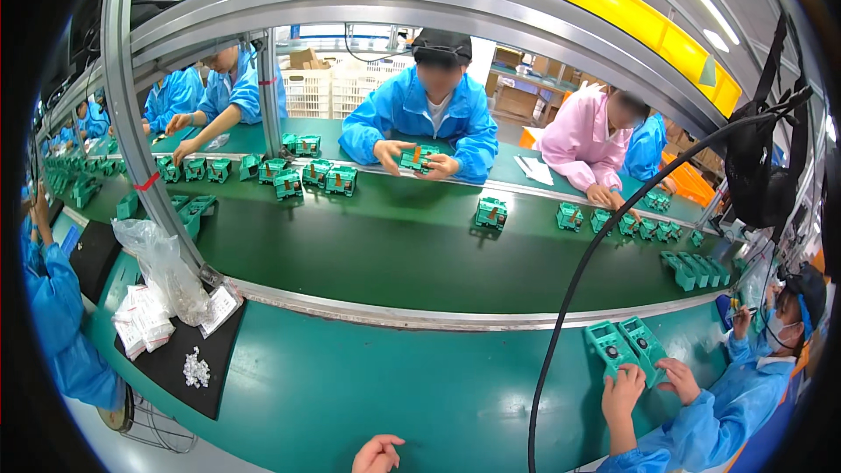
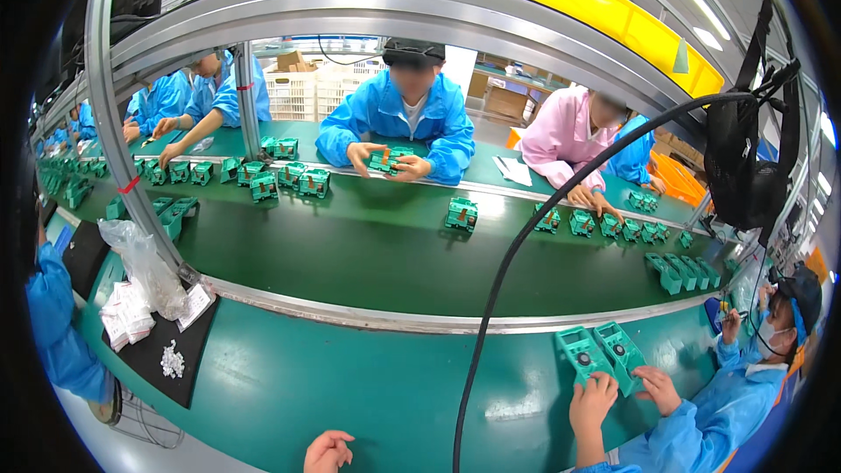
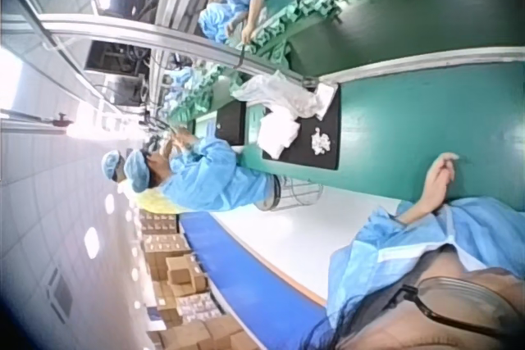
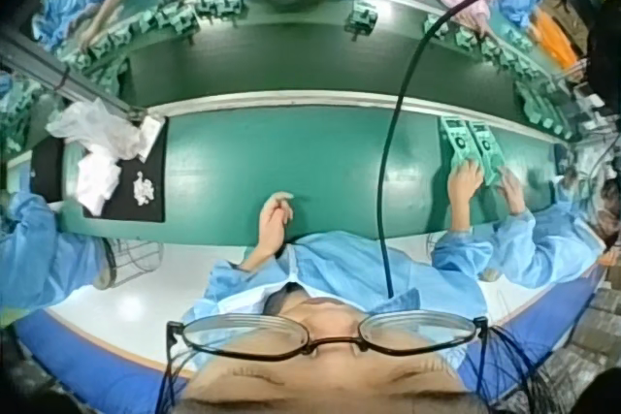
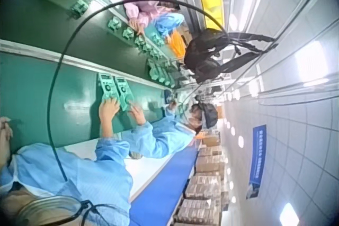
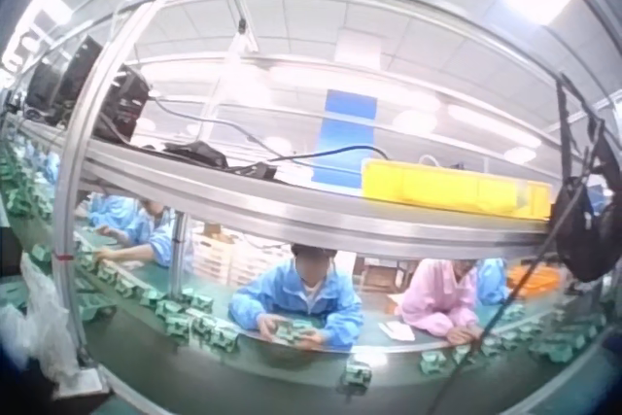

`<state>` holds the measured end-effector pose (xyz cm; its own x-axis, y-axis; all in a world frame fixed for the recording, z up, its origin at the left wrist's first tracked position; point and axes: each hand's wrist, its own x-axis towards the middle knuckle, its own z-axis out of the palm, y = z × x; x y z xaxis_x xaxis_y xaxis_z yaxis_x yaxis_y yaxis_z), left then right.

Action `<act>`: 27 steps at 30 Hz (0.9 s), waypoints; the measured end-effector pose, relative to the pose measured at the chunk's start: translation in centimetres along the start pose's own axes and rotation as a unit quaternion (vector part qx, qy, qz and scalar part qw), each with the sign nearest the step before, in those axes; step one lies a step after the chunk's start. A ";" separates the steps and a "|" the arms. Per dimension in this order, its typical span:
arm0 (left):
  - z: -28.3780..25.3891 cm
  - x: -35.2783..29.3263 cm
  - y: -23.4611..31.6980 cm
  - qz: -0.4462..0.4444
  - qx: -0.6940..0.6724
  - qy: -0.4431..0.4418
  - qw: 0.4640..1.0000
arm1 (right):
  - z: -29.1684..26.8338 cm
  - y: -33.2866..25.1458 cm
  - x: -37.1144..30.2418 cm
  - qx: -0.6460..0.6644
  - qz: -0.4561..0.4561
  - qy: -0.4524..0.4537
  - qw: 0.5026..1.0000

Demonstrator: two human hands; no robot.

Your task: The person assembles electronic components and circuit boards into green plastic housings by hand.

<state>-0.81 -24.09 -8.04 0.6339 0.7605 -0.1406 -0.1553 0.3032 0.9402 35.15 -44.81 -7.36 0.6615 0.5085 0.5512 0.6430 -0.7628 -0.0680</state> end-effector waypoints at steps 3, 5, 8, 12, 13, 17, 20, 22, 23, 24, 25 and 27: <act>-0.4 1.0 1.2 -0.043 -0.168 -0.009 0.985 | 0.5 0.4 0.9 -0.094 0.076 0.025 0.992; -1.1 1.6 1.3 -0.082 -0.276 0.004 0.958 | -0.3 -3.1 2.8 -0.064 0.047 0.031 0.996; -1.7 3.0 2.4 -0.113 -0.346 -0.007 0.931 | -0.8 -12.2 4.8 0.151 -0.115 -0.001 0.982; -0.6 4.9 7.3 -0.158 -0.269 0.075 0.947 | -1.6 -27.0 3.3 0.411 -0.441 -0.067 0.795; -0.6 5.6 7.8 -0.147 -0.272 0.089 0.947 | -1.6 -29.4 2.8 0.449 -0.466 -0.061 0.760; -2.1 10.5 7.8 -0.048 -0.253 -0.017 0.966 | 1.4 -34.5 4.0 0.487 -0.458 -0.024 0.743; -3.3 13.0 5.8 -0.047 -0.225 -0.033 0.973 | 3.5 -35.0 4.0 0.501 -0.407 0.011 0.764; -4.7 13.6 3.1 -0.111 -0.207 -0.046 0.971 | 4.0 -34.6 3.6 0.503 -0.374 -0.021 0.779; -4.6 13.5 3.3 -0.108 -0.208 -0.056 0.971 | 3.7 -34.4 3.7 0.512 -0.335 -0.041 0.790; -4.6 13.2 3.6 -0.107 -0.208 -0.068 0.970 | 4.5 -34.4 3.3 0.534 -0.319 -0.051 0.781; -4.6 13.2 3.4 -0.112 -0.214 -0.059 0.969 | 4.4 -34.4 3.5 0.540 -0.325 -0.064 0.773; -4.5 13.1 3.3 -0.125 -0.222 -0.048 0.966 | 4.2 -34.3 3.8 0.551 -0.337 -0.078 0.760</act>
<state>3.56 -10.51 -8.22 0.7574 0.5819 -0.2962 -0.2851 0.7029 0.6517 17.23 -15.05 -6.41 0.0224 0.7418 0.6703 0.7321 0.4444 -0.5162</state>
